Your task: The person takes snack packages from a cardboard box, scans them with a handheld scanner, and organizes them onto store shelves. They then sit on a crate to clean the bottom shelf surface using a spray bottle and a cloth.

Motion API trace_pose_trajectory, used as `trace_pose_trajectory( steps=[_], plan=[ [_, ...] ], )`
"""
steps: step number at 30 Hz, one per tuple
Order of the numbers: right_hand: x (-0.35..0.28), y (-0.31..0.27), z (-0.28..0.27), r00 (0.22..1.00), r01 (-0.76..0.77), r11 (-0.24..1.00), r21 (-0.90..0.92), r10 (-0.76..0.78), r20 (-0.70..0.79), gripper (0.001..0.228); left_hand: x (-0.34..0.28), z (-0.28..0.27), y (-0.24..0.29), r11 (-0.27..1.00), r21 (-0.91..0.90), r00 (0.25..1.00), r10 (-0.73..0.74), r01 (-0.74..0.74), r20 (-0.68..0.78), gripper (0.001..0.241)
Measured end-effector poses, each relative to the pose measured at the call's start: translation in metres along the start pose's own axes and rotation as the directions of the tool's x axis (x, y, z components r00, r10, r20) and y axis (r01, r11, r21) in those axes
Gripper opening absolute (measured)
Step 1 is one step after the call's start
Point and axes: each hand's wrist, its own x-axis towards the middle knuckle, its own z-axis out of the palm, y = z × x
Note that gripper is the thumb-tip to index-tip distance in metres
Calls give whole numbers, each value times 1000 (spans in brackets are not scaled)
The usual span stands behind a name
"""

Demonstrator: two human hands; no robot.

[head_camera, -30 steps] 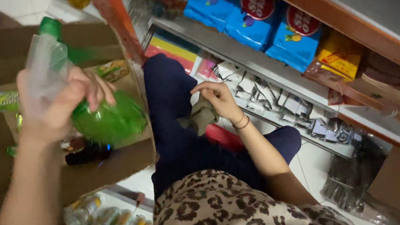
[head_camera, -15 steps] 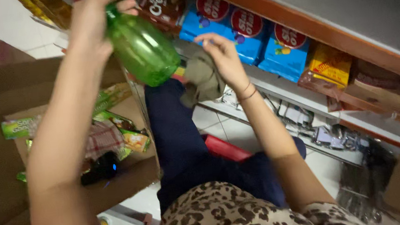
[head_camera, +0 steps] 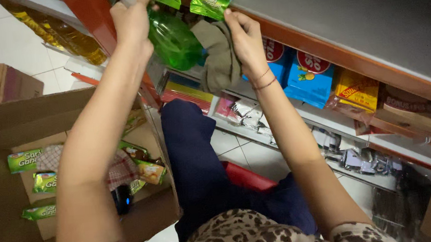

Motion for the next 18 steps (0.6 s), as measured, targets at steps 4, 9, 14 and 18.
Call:
trace_pose_trajectory(
  steps=[4, 9, 14, 18],
  plan=[
    [4, 11, -4, 999, 33, 994, -109, -30, 28, 31, -23, -3, 16, 997, -15, 996, -70, 71, 48, 10],
    [0, 3, -2, 990, -76, 996, -39, 80, 112, 40, -70, -3, 27, 997, 11, 995, -73, 73, 67, 15],
    [6, -15, 10, 910, -386, 831, 401, 272, 312, 62, -108, -16, 39, 990, 54, 990, -132, 129, 58, 18],
    [21, -15, 14, 908, -389, 775, 498, 231, 349, 54, -114, -25, 36, 998, 67, 991, 14, -23, 133, 33]
  ],
)
